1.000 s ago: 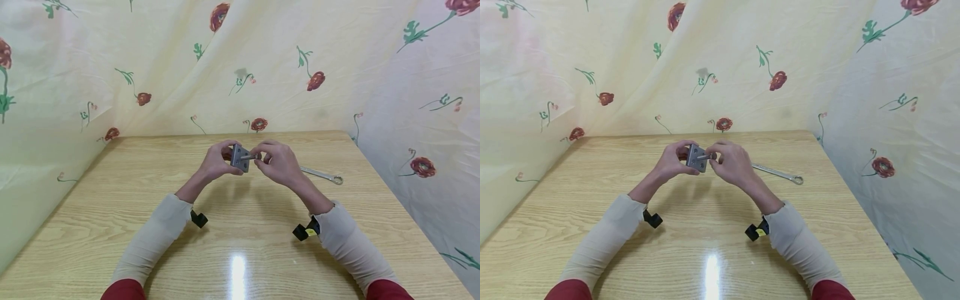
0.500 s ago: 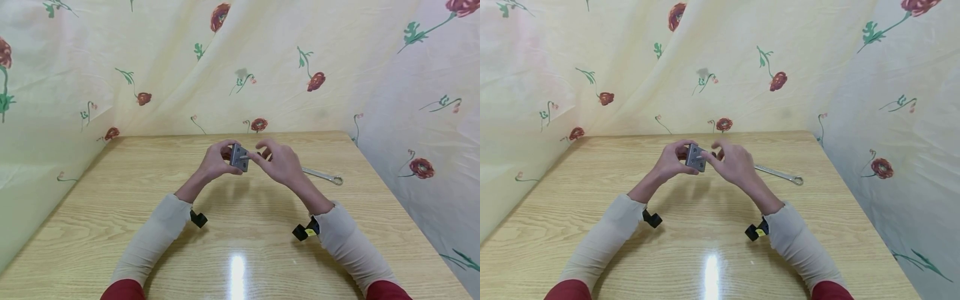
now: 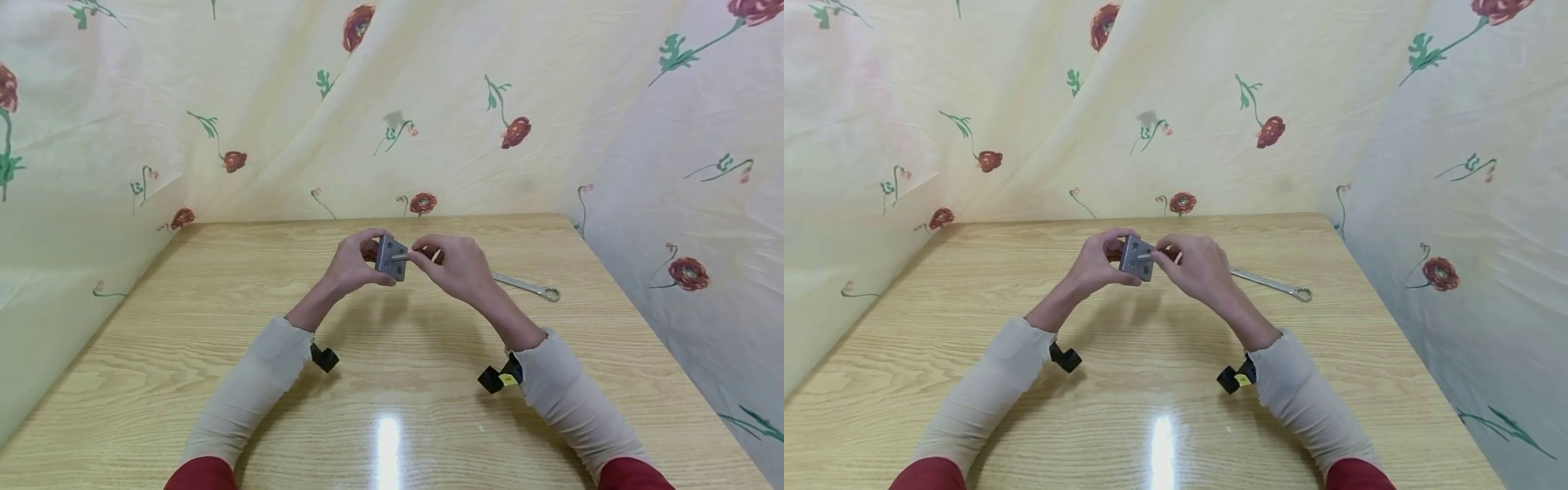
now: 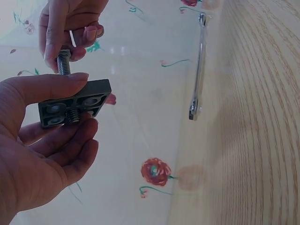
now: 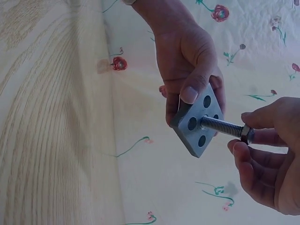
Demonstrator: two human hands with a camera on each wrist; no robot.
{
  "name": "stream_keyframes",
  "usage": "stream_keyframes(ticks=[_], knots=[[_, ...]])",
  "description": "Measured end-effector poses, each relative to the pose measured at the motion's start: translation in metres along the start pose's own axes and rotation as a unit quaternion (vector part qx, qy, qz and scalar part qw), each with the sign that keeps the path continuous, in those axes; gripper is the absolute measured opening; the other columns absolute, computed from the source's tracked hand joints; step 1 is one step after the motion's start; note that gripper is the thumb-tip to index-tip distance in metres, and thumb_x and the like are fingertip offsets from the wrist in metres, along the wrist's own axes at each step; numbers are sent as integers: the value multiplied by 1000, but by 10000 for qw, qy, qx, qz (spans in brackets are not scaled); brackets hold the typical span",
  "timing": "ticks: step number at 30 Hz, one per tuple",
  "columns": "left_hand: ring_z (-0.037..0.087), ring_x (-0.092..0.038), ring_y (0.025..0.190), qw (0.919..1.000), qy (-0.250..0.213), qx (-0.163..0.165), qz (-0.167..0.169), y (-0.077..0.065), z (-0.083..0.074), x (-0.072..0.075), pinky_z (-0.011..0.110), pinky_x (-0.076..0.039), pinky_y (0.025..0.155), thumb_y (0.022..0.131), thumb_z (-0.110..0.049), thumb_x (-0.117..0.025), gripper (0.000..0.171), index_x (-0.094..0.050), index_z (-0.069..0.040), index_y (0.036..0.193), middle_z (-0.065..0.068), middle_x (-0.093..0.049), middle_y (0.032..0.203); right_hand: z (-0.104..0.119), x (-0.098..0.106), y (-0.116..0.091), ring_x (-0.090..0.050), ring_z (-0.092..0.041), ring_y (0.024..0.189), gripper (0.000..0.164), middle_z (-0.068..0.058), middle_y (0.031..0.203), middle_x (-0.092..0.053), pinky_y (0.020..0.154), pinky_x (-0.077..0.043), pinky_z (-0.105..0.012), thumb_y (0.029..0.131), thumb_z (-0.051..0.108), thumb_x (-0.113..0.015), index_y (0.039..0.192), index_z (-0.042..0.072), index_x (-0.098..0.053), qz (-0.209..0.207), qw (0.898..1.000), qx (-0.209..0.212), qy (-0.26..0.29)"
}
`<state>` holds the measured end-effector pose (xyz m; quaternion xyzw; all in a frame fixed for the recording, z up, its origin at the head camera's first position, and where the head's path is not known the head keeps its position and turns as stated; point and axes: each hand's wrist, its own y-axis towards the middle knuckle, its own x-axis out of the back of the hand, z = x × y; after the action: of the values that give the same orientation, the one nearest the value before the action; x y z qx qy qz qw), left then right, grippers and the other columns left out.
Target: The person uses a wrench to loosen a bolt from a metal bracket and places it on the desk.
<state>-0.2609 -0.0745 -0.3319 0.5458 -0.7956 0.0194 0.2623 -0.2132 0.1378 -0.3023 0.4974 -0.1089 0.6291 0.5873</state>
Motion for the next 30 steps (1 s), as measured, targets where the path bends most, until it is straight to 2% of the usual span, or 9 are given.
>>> stream_keyframes(ticks=[8, 13, 16, 20, 22, 25, 28, 30], knots=[[30, -68, 95, 10000, -41, 79, 7, 0, -1, 1, 46, -55, 98, 65, 0, -89, 73, -59, -3, 132, 23, -73, 110, -1, -1, -2, -70, -23, 68, 13, -10, 100, -73, 61, -54, -36, 87, 7, -74, 99, 10, -78, -236, 9989, 390, 69], [30, -68, 95, 10000, -31, 77, -3, 0, -2, 1, 46, -55, 97, 65, 0, -89, 73, -59, -2, 132, 23, -73, 110, -2, -3, -2, -70, -22, 68, 21, -12, 102, -71, 61, -53, -35, 85, 3, -74, 106, 7, -76, -290, 9983, 499, 76], [30, -68, 95, 10000, -5, 61, -2, 0, -3, 1, 46, -55, 97, 65, 1, -89, 74, -59, -1, 132, 23, -73, 110, -2, -2, -2, -70, -22, 70, 32, -13, 106, -71, 62, -53, -35, 86, 8, -75, 118, 7, -71, -163, 9991, 386, 11], [30, -68, 95, 10000, -37, 70, -1, 0, -2, 1, 47, -55, 98, 65, 1, -89, 74, -59, -2, 132, 23, -73, 110, -1, 0, -1, -72, -23, 73, 43, -12, 105, -74, 63, -56, -35, 89, 28, -75, 126, 9, -66, 46, 9999, -57, -75], [30, -68, 95, 10000, -51, 75, -11, 0, -1, 1, 46, -55, 98, 65, 1, -89, 73, -59, -3, 132, 23, -73, 110, -1, 0, 0, -72, -22, 72, 43, -11, 97, -76, 61, -55, -34, 90, 38, -73, 122, 9, -67, 81, 9995, -311, -78], [29, -68, 95, 10000, -51, 79, -20, 0, -1, 1, 46, -55, 98, 65, 0, -89, 73, -60, -4, 132, 22, -73, 110, -1, -1, 0, -70, -21, 68, 36, -9, 84, -76, 56, -51, -31, 96, 40, -65, 111, 8, -71, 86, 9988, -471, -34], [29, -68, 95, 10000, -16, 63, -29, 0, -2, 1, 46, -55, 98, 65, 0, -89, 73, -60, -4, 132, 22, -73, 109, -1, -2, 1, -67, -18, 65, 30, -8, 78, -75, 54, -48, -29, 98, 35, -63, 104, 7, -74, 46, 9994, -351, 23], [29, -69, 96, 10000, 0, 45, -20, 0, -2, 1, 46, -55, 97, 65, 0, -89, 74, -59, -3, 132, 22, -72, 110, -1, -3, 0, -67, -18, 64, 26, -8, 81, -75, 55, -48, -28, 98, 30, -65, 103, 7, -75, -9, 9998, -195, 88]])
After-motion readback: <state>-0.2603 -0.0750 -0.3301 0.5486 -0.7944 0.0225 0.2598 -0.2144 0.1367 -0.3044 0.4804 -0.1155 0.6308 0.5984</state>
